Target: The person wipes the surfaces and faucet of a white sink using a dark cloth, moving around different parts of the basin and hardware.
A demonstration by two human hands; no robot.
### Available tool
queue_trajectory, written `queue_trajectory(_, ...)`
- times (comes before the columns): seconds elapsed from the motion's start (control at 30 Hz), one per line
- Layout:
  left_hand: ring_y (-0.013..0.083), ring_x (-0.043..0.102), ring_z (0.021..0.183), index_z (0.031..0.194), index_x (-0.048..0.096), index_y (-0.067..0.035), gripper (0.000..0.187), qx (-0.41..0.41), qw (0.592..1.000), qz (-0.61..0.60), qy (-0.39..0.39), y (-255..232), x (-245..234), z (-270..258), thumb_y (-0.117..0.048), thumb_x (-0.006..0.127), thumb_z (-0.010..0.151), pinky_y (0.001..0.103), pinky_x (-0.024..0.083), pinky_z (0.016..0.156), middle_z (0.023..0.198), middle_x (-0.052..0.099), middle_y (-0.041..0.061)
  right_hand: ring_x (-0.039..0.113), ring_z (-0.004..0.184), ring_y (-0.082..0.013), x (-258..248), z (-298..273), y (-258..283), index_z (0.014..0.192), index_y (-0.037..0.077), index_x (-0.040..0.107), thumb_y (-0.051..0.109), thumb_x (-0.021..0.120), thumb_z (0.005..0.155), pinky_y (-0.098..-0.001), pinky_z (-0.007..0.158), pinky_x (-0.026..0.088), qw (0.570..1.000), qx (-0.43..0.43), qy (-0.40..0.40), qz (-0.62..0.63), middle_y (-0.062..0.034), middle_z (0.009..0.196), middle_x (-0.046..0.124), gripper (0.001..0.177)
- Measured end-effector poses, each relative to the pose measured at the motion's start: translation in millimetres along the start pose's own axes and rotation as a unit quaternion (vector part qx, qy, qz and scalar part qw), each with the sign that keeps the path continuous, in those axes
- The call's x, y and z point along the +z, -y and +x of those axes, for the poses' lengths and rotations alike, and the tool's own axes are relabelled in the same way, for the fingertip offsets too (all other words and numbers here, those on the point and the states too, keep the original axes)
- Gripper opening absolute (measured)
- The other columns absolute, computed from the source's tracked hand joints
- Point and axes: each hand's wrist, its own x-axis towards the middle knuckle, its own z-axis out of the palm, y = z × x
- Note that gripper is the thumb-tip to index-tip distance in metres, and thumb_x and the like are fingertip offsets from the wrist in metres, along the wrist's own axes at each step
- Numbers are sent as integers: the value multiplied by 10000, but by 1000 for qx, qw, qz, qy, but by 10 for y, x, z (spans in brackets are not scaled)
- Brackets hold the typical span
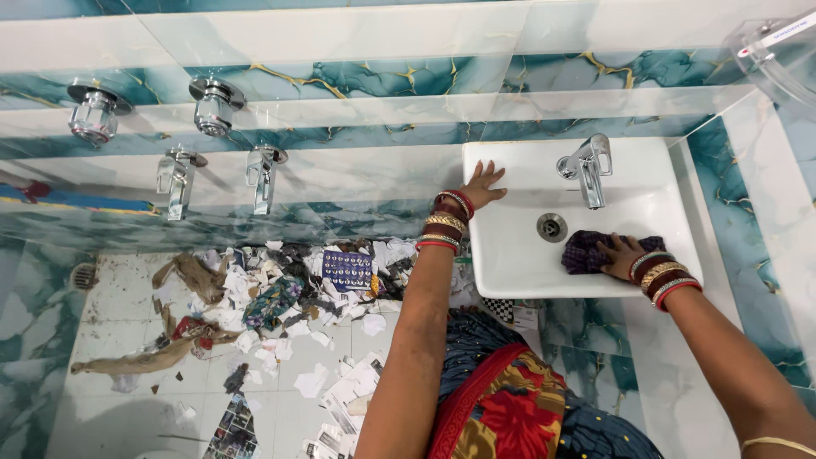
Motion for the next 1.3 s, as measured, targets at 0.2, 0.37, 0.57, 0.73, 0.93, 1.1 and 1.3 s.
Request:
queue_trajectory(0.2,214,-124,1585,1614,245,-343,810,-29,990,103,-96,-280,126,-272,-498,643,926,666,64,1233,1727,-16,-62,-58,1607,-416,159,203,196,1597,494,214,733,245,953,-561,1306,56,980,-187,10,-58,-7,1765,-98,688)
queue_trajectory(0.37,269,-59,1592,1629,172,-333,933,-26,958,240,-156,-282,246,-274,-238,711,874,661,226,1213,1725,-27,-39,-62,1554,-413,-39,464,1061,1651,332,-24,820,333,876,-633,1236,67,946,-304,1,107,-92,1717,-138,983)
queue_trajectory(0.57,296,-25,1593,1644,93,-342,1082,-21,928,330,-170,-311,275,-311,-1,665,791,639,279,1200,1735,-26,-13,-90,1562,-386,-294,364,1460,1631,346,-123,629,376,961,-695,1200,101,958,-271,-55,81,-75,1709,-186,882)
queue_trajectory(0.73,287,-42,1592,1641,46,-323,1131,-44,928,344,-139,-403,227,-378,-15,697,770,621,255,1226,1727,-48,5,-119,1579,-355,-286,760,1235,1616,375,-54,529,454,985,-718,1184,87,945,-293,-124,78,-25,1722,-184,825)
queue_trajectory(0.93,310,-9,1588,1648,109,-338,1090,-26,924,330,-193,-377,286,-411,59,655,792,567,352,1168,1734,-13,22,-65,1579,-297,-185,1131,720,1619,423,-42,514,462,986,-680,1210,123,967,-197,-159,30,67,1720,-112,814)
queue_trajectory(1.1,379,29,1594,1638,192,-282,1046,0,931,299,-208,-356,308,-466,90,627,763,484,414,1151,1730,54,76,-37,1584,-271,-19,804,-194,1629,352,90,476,449,1008,-669,1211,61,989,-67,-129,36,53,1724,-55,728)
queue_trajectory(1.3,372,69,1576,1617,275,-283,1023,10,937,258,-236,-394,282,-542,109,612,735,456,347,1210,1720,112,61,70,1595,-231,216,110,-564,1626,365,197,512,413,989,-625,1250,96,998,-33,-33,-46,68,1738,35,689)
